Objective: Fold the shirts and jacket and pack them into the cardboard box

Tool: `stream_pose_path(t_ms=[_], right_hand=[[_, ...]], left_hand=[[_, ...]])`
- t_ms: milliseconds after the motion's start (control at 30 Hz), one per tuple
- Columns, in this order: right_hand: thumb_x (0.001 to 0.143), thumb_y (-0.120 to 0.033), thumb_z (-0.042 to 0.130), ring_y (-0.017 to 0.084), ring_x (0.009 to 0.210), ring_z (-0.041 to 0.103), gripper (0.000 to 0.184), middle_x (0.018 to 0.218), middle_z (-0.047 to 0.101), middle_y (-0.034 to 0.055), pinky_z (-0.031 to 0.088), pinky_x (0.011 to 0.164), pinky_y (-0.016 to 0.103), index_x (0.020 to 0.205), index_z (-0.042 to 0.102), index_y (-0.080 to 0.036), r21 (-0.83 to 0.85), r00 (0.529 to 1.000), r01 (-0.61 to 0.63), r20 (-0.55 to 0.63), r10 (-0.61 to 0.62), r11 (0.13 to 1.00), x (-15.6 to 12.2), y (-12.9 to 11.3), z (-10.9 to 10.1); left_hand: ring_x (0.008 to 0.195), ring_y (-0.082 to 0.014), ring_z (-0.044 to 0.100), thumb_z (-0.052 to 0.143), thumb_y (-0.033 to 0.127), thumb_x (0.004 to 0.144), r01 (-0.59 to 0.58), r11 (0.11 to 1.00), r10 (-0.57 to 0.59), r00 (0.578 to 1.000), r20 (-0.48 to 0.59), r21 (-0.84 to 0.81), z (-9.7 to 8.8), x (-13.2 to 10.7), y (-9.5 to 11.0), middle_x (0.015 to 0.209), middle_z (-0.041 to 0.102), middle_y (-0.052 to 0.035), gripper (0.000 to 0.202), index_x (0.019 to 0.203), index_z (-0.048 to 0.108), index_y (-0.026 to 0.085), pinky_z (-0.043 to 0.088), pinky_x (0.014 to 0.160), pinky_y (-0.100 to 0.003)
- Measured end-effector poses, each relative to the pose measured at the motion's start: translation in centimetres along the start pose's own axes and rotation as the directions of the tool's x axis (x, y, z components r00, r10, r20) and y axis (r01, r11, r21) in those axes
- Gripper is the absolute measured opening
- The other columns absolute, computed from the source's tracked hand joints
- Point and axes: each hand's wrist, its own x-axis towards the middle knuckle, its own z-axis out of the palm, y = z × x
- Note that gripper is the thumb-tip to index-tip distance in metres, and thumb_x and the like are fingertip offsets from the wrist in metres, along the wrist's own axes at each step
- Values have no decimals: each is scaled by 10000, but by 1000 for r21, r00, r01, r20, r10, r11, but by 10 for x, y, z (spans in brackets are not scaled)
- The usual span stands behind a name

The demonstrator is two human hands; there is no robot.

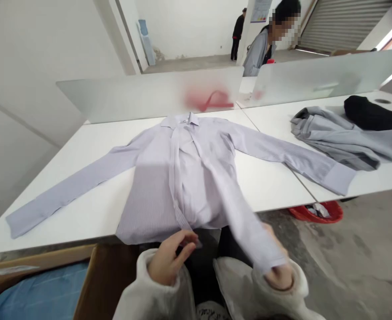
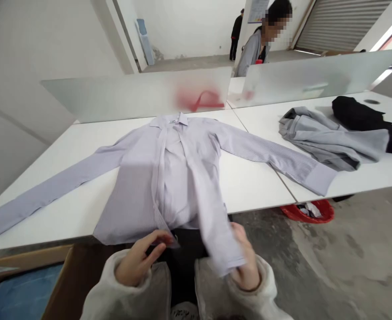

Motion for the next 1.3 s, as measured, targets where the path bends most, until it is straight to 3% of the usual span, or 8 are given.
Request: stream_pose_path(t_ms=[67,167,333,500,733,967,1167,1300], right_hand=[[879,-247,416,195,740,531,275,631,534,18,434,897,461,857,688,-277,-92,892,394,280,-356,914,11,-15,9],[812,-74,367,154,691,458,429,616,443,-5,421,908,408,1083,648,-253,-214,770,597,423,-478,773,23,-24,23],[707,-80,409,181,894,508,578,840,536,29,333,1002,492,1234,559,-264,-334,845,508,370,-385,794,15,-5,33],[743,-258,500,345,1315,310,655,1360,432,145,184,1047,627,1388,393,-215,-445,878,465,341,-335,765,5,23,24],[795,-163,471,387,1402,84,783,1488,284,173,130,1022,702,1495,122,-193,-695,971,237,178,-157,679,10,41,6],[842,-42,384,310,1408,152,628,1430,426,58,118,1059,673,1411,356,-307,-770,981,193,153,-118,609,17,48,-3],[876,-115,437,292,1403,185,433,1402,462,77,121,1080,648,1268,534,-271,-707,971,235,134,-200,667,22,51,-4],[886,-128,445,256,1361,305,381,1284,579,58,162,1101,604,1222,563,-262,-653,952,297,145,-269,697,34,50,-8]], left_hand=[[836,-207,641,339,641,861,53,968,-56,998,-5,-247,18,13,-5,924,676,-114,577,1093,555,159,507,740,-327],[794,-224,644,281,773,781,152,887,-161,987,15,-436,32,22,-15,899,661,-123,774,1170,468,130,519,681,-351],[679,-162,612,684,522,689,183,931,-215,974,-71,-316,42,28,-25,750,628,-11,579,1083,435,180,484,660,-300],[589,-129,550,658,452,712,177,929,-244,953,-179,-324,48,36,-27,620,570,27,380,921,492,182,441,603,-267],[590,-111,521,645,397,703,71,925,-164,960,-225,-373,48,37,-21,630,527,35,296,847,488,191,428,584,-241],[685,-135,583,537,373,816,18,998,-51,808,-587,-63,8,19,-37,758,585,-16,231,946,539,182,470,634,-247],[897,-182,615,470,258,882,-70,892,327,783,-529,447,2,21,-31,921,655,-73,167,924,611,181,498,825,-327],[1133,-205,555,420,250,924,-236,708,515,818,-258,666,2,41,-29,1131,653,-76,253,1091,599,187,374,1042,-442]])
